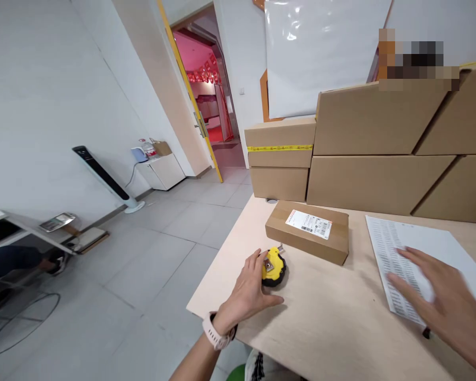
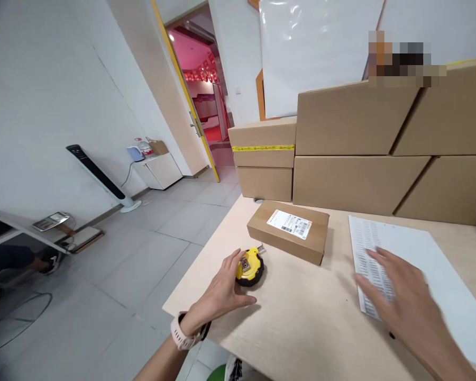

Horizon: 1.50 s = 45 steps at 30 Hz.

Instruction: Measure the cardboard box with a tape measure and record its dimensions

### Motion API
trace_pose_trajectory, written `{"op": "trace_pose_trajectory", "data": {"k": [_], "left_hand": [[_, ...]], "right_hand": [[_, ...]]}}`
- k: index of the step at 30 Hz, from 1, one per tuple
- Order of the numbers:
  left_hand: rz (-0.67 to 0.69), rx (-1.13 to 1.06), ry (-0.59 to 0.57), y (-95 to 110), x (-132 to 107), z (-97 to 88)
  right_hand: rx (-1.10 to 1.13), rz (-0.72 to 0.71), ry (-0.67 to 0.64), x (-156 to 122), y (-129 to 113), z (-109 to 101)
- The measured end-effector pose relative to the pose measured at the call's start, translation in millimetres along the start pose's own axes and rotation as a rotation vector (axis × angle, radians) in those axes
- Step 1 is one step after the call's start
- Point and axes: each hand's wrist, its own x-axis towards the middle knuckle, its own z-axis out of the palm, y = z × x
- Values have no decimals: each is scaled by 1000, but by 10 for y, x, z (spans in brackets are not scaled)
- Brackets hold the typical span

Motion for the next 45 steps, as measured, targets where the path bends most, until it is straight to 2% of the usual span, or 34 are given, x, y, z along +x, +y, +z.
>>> {"op": "trace_pose_trajectory", "data": {"k": [3, 5, 8, 11, 15, 20, 22, 25, 29, 32, 36, 38, 40, 43, 45], "left_hand": [[-89, -184, 85, -97, 23, 119], [-123, -259, 143, -76, 35, 140], [-152, -401, 183, -44, 1, 27], [-142, -616, 172, -46, -94, -191], [-98, -877, 107, -41, -195, -426], [-93, -1061, -60, 88, -153, -457], [-80, -1095, -185, 204, -104, -427], [-56, -1083, -366, 411, -11, -383], [-4, -1019, -478, 600, 151, -338], [1, -1024, -484, 636, 276, -305], [-21, -1013, -465, 616, 443, -336], [-30, -997, -432, 557, 544, -412], [-47, -982, -368, 438, 663, -514], [-101, -973, -241, 152, 859, -642], [-147, -977, -159, -54, 975, -671]], "right_hand": [[-34, -168, -270, 423, -487, 302], [-63, -224, -380, 630, -663, 558], [-114, -229, -421, 804, -711, 885], [-115, -258, -457, 818, -617, 1023], [-71, -318, -491, 663, -507, 887], [95, -293, -564, 303, -592, 414], [251, -216, -581, 137, -700, 218], [508, -5, -579, -43, -880, 6], [612, 182, -524, -57, -1030, -101], [616, 180, -553, 30, -1097, -97], [689, 112, -494, 171, -1084, -72], [680, 138, -469, 243, -945, -82], [657, 227, -405, 298, -711, -102], [681, 366, -274, 311, -332, -106], [709, 419, -254, 282, -174, -75]]}}
